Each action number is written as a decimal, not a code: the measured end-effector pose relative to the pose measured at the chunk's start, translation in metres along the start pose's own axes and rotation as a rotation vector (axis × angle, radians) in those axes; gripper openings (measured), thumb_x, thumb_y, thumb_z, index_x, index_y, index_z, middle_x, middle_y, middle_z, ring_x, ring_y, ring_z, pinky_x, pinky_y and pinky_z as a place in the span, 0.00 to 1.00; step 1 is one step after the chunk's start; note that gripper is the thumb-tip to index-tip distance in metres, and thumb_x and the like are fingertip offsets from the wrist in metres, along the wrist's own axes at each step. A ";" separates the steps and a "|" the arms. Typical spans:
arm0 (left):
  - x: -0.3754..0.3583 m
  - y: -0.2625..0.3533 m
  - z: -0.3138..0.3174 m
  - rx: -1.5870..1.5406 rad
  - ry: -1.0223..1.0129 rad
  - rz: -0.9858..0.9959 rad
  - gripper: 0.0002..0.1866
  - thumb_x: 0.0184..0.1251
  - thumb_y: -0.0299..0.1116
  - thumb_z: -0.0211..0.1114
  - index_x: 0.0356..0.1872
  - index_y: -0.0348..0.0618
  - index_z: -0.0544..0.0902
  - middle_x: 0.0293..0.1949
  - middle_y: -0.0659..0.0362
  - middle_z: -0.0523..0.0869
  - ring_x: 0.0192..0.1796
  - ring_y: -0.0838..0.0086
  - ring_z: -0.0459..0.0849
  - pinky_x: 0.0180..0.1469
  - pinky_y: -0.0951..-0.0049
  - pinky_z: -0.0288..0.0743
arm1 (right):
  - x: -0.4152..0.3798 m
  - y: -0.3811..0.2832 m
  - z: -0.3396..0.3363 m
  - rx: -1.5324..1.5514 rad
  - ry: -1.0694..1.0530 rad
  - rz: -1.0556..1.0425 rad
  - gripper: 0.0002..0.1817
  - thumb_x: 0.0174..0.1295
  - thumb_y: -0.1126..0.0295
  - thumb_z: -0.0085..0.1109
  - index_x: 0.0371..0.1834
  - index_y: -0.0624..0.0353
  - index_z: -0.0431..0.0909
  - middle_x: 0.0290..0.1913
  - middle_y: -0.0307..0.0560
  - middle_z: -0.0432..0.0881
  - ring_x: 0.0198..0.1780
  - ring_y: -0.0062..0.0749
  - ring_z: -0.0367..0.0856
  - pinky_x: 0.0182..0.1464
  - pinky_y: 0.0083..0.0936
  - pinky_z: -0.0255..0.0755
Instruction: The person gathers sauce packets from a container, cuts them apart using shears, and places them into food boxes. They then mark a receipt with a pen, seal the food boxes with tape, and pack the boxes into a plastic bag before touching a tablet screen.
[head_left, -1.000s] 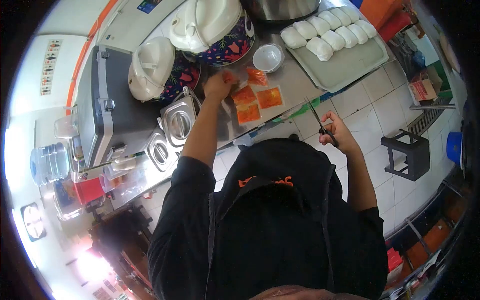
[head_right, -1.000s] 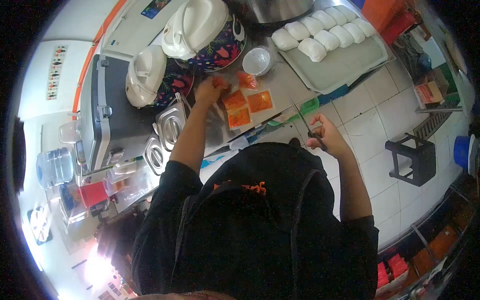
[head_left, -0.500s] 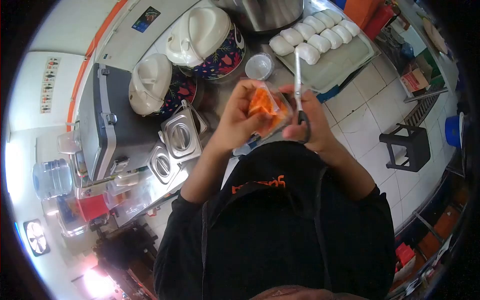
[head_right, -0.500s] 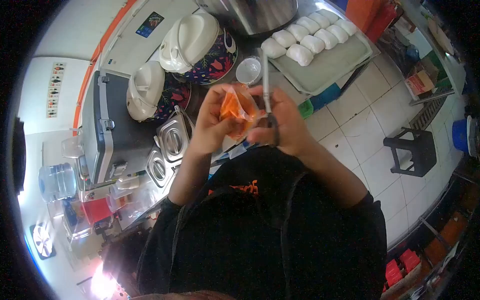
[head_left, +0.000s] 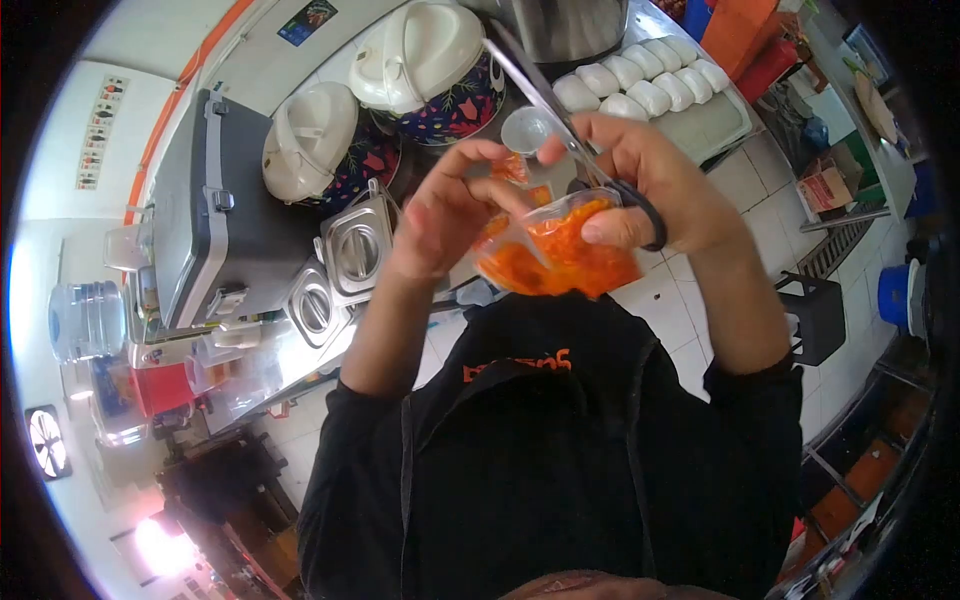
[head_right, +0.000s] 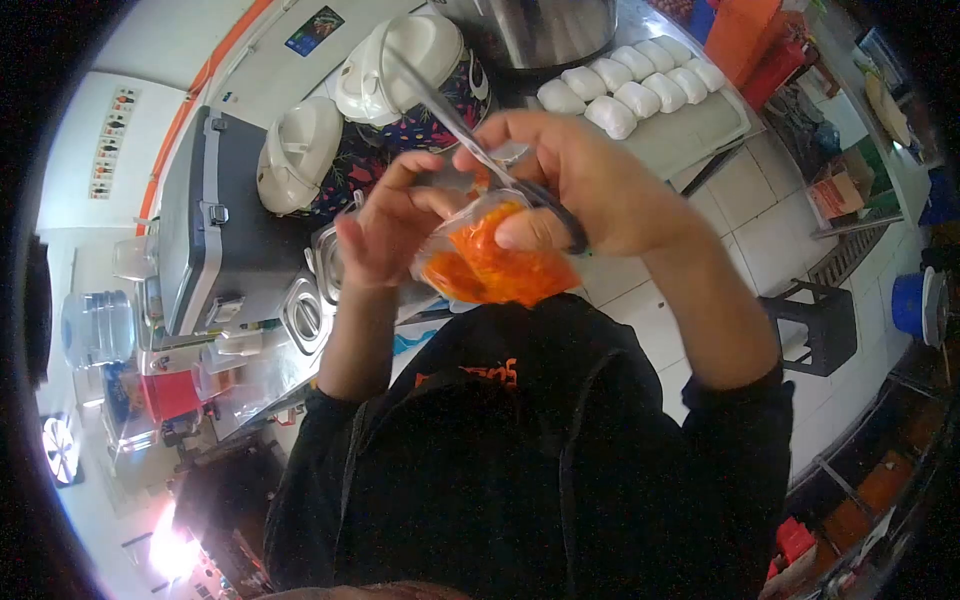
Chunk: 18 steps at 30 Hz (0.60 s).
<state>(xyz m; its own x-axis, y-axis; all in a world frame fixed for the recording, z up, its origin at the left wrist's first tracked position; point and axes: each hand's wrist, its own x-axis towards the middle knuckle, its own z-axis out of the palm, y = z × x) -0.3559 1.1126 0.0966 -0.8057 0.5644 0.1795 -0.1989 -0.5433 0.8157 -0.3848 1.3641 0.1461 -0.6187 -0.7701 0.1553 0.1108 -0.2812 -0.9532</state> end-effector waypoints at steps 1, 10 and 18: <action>0.003 0.010 0.011 0.217 -0.035 0.035 0.34 0.63 0.37 0.69 0.65 0.40 0.61 0.42 0.53 0.84 0.48 0.66 0.85 0.55 0.67 0.75 | 0.004 -0.009 -0.003 -0.079 -0.022 -0.012 0.34 0.52 0.58 0.77 0.58 0.63 0.70 0.42 0.43 0.80 0.43 0.21 0.80 0.48 0.19 0.76; 0.001 0.023 0.092 0.192 -0.031 0.273 0.50 0.57 0.08 0.62 0.72 0.53 0.41 0.65 0.51 0.65 0.66 0.61 0.74 0.64 0.61 0.73 | 0.030 -0.052 -0.003 -0.129 0.084 -0.031 0.35 0.55 0.57 0.73 0.63 0.59 0.69 0.45 0.43 0.79 0.46 0.20 0.80 0.48 0.17 0.77; -0.028 0.056 0.082 0.672 0.076 0.327 0.37 0.61 0.19 0.66 0.72 0.32 0.62 0.66 0.51 0.71 0.65 0.71 0.73 0.66 0.73 0.65 | -0.024 -0.039 -0.032 -0.219 0.108 -0.069 0.60 0.42 0.39 0.76 0.71 0.62 0.52 0.31 0.47 0.81 0.32 0.26 0.79 0.34 0.15 0.68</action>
<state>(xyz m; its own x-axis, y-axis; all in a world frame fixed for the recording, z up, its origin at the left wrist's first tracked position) -0.2989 1.1168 0.1823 -0.8067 0.3813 0.4516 0.4210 -0.1655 0.8918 -0.3994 1.4115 0.1711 -0.6998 -0.6844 0.2049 -0.0984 -0.1918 -0.9765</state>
